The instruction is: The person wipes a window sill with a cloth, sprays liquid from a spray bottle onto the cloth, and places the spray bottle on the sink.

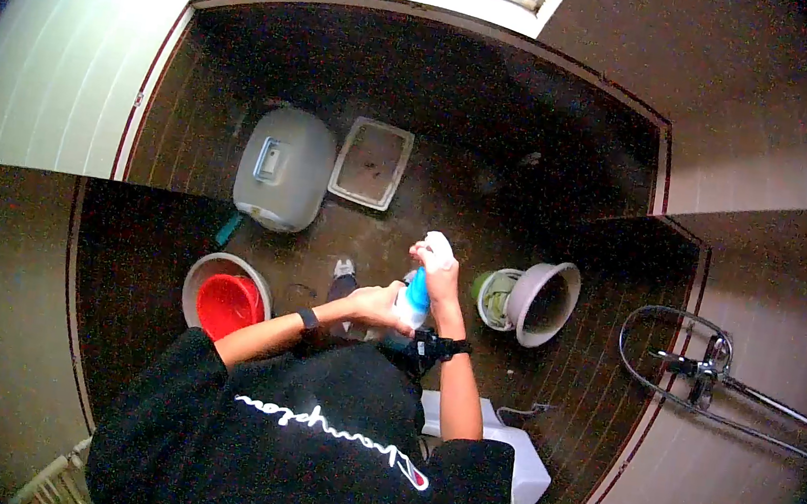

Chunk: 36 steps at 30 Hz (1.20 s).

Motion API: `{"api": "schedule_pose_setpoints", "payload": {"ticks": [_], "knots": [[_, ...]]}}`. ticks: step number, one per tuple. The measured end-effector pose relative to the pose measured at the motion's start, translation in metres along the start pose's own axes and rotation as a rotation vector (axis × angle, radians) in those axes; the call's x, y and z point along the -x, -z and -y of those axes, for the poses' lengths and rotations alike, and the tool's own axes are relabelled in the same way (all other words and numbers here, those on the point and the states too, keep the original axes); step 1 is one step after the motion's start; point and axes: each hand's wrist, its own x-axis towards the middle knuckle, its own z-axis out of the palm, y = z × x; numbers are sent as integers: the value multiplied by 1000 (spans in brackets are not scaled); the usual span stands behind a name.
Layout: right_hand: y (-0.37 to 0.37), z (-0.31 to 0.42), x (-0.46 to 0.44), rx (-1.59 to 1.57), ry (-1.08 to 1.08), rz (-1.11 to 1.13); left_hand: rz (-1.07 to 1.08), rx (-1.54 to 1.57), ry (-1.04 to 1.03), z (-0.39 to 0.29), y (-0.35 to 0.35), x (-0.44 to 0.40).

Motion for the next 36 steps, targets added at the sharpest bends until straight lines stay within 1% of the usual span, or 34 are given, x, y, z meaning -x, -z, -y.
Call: {"api": "schedule_pose_setpoints", "payload": {"ticks": [2,3,5,6,8,9,10,12,13,14,16,18,20,24,25,26,28,29,30,32,34,35,36], "knots": [[5,-12,4,-214,106,-72,-11,-64,-64,2,-9,-7],[13,-20,6,-220,105,-88,3,-74,-68,-2,-11,-8],[34,-32,8,-78,112,-41,31,-176,-78,-12,-9,-8],[37,-27,15,-75,127,-97,38,-183,-81,-15,-8,-10],[42,-23,26,-207,104,-225,109,-266,-133,-23,-8,-16],[45,-17,33,-174,135,-265,88,-308,-192,-25,-10,-19],[48,-16,36,-176,136,-275,94,-312,-197,-29,-13,-23],[57,-15,42,-208,263,-288,131,-409,-246,-39,-12,-29],[63,-13,47,-146,313,-280,105,-434,-305,-49,-9,-24],[71,-15,48,-148,318,-289,108,-442,-311,-50,-10,-31],[78,-15,52,-96,277,-383,76,-454,-413,-53,-13,-37],[81,-4,54,-129,253,-416,86,-466,-419,-55,-16,-43],[77,14,56,-127,395,-444,95,-462,-466,-60,-16,-50],[98,4,63,-54,408,-450,97,-498,-546,-80,-11,-55],[101,2,65,-40,440,-506,86,-529,-601,-83,-11,-58],[104,-1,68,-43,439,-515,76,-559,-657,-87,-11,-61],[104,10,76,-56,465,-632,113,-600,-666,-100,-8,-65],[102,16,79,-27,504,-672,106,-598,-701,-105,-7,-66],[102,20,85,-27,506,-681,99,-595,-736,-108,-9,-68],[104,25,96,71,541,-688,98,-585,-774,-115,-13,-71],[105,21,104,-22,511,-710,24,-631,-798,-120,-16,-65],[106,22,110,7,535,-693,-29,-616,-861,-122,-15,-63],[108,27,114,36,562,-674,-36,-622,-863,-125,-14,-58]]}}
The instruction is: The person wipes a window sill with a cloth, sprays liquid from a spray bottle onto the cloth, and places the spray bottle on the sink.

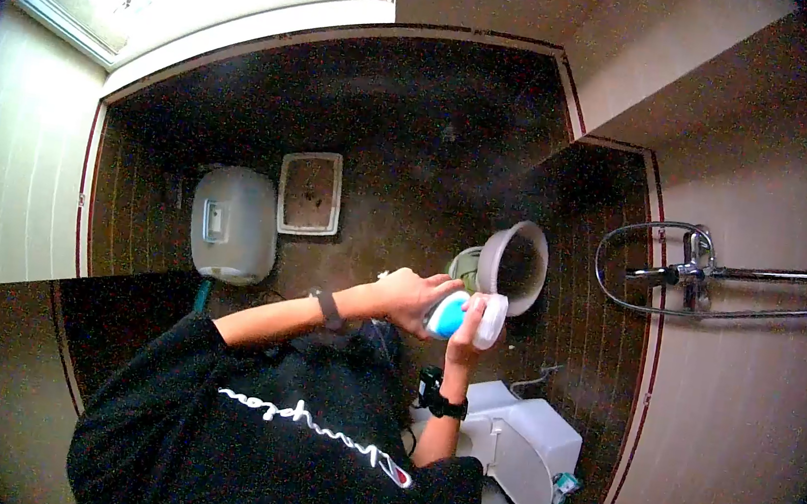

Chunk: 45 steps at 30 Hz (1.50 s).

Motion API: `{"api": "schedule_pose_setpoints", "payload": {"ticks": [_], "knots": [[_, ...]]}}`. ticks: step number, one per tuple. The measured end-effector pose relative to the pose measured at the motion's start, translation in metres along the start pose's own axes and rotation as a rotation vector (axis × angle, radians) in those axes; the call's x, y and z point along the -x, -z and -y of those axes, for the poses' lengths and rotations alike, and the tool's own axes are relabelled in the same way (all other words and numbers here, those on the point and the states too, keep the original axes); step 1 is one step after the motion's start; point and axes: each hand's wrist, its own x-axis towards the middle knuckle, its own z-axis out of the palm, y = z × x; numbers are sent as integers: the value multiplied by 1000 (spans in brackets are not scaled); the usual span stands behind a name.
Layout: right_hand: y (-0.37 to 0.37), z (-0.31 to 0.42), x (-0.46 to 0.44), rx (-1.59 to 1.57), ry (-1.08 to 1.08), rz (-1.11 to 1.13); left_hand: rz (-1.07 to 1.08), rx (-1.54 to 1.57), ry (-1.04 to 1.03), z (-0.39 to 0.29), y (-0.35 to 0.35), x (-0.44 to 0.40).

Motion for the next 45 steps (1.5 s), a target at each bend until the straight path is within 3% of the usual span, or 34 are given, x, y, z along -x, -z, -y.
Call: {"api": "schedule_pose_setpoints", "payload": {"ticks": [2,4,5,12,16,22,25,27,32,34,37,40,45], "knots": [[-8,25,-4,-9,37,18,-67,-22,84,-15,11,9],[-18,42,-13,16,321,92,-79,-7,152,-23,19,21],[-16,49,-15,92,337,211,-115,-17,168,-26,22,30],[-69,90,-11,-133,550,485,-449,-53,310,-35,51,97],[-101,100,-11,-57,732,583,-562,-99,389,-23,46,120],[-107,126,5,-278,814,613,-813,-178,371,-41,60,143],[-102,150,14,-216,849,587,-960,-277,257,-50,71,150],[-96,150,17,-304,778,571,-953,-297,247,-60,82,157],[-86,168,12,-431,933,708,-937,-431,234,-78,93,169],[-80,168,16,-494,827,763,-946,-406,237,-84,90,171],[-78,163,13,-543,870,801,-1019,-379,241,-90,93,173],[-80,181,19,-426,940,789,-1020,-385,221,-95,95,178],[-82,183,27,-403,884,751,-994,-336,248,-98,94,180]]}}
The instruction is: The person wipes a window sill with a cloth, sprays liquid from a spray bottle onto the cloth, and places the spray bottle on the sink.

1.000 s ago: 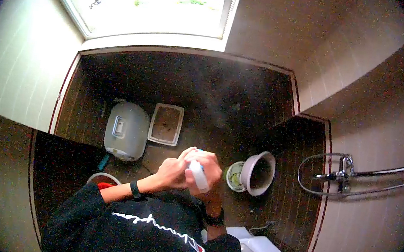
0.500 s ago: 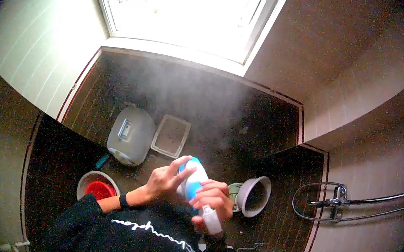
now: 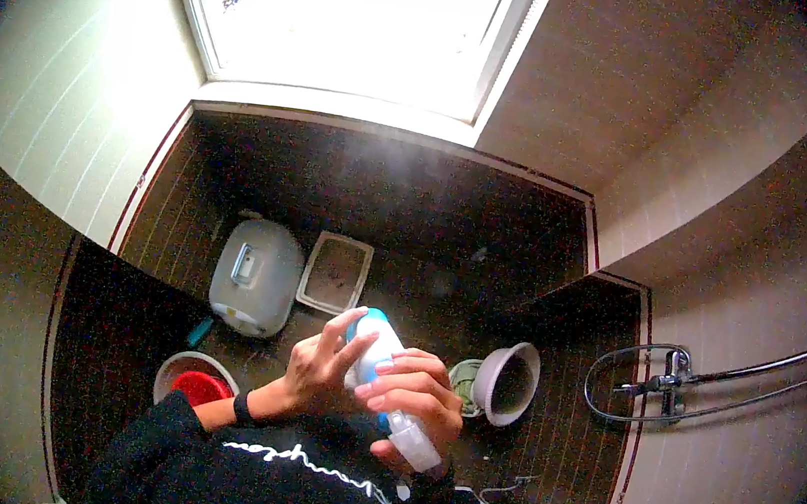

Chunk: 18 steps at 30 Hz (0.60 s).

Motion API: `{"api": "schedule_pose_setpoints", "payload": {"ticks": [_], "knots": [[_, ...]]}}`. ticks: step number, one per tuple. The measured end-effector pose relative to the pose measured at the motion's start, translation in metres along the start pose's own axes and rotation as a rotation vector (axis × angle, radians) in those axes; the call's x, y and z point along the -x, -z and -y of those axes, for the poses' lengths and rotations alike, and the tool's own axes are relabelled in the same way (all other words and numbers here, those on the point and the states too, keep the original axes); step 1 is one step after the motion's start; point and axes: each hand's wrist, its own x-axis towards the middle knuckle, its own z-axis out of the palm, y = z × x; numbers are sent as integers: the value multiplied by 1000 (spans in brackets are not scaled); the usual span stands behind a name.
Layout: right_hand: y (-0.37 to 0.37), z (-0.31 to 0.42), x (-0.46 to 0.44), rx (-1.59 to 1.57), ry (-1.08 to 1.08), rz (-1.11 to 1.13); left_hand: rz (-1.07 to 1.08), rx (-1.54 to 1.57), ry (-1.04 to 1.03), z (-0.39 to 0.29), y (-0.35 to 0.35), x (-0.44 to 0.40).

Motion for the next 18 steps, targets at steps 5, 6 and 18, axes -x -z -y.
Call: {"api": "schedule_pose_setpoints", "payload": {"ticks": [5,6,18], "knots": [[-6,-1,4,27,-13,-82,-13,24,14,-2,-1,2],[-6,-2,4,13,-12,-83,-22,20,14,-1,-3,2],[1,-29,22,-134,-114,-173,62,-9,77,-1,-3,-3]]}}
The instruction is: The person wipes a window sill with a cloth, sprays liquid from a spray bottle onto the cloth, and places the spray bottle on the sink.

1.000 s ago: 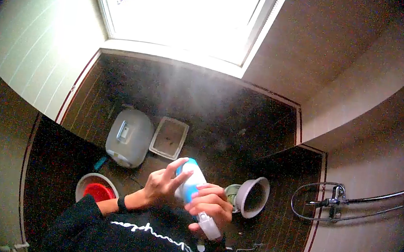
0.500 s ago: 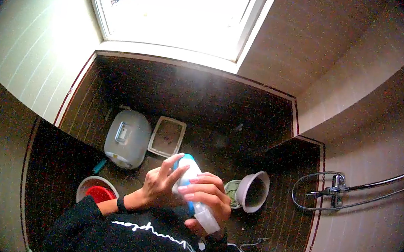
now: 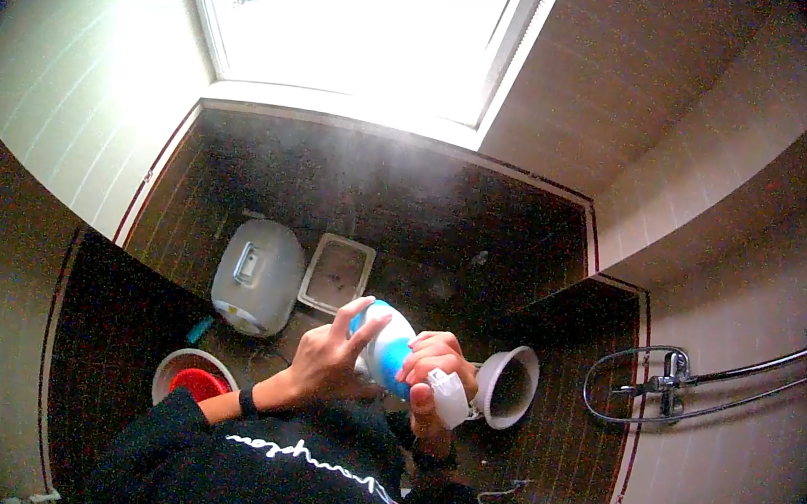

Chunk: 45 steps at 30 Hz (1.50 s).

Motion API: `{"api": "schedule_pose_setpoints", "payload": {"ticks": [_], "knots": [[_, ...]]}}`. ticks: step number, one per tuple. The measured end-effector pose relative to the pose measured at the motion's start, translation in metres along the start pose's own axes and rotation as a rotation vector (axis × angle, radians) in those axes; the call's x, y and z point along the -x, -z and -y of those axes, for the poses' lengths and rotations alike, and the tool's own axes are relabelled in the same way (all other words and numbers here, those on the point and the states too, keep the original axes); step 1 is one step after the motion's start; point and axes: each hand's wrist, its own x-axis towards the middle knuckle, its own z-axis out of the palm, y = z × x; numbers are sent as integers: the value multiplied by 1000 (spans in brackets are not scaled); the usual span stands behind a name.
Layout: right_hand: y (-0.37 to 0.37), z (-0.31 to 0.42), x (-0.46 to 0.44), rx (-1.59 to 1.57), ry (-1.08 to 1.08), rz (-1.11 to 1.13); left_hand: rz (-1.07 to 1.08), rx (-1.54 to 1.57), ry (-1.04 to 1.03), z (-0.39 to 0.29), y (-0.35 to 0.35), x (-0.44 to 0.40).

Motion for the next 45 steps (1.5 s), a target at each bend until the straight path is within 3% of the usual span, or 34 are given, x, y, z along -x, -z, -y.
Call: {"api": "schedule_pose_setpoints", "payload": {"ticks": [5,9,12,19,29,37,43,45], "knots": [[8,0,-5,-82,118,85,-39,-43,-33,0,-7,3],[12,2,0,-48,80,7,-33,36,-24,-4,-21,0],[11,-2,12,102,-131,-56,152,66,72,0,-39,7],[19,-30,65,79,-495,-128,476,288,189,20,-76,37],[23,-68,115,121,-764,-57,594,448,381,41,-120,87],[31,-76,116,125,-808,-43,600,445,365,44,-132,84],[56,-78,146,336,-838,-1,697,551,358,34,-154,89],[51,-69,156,281,-1058,-259,806,530,397,30,-157,89]]}}
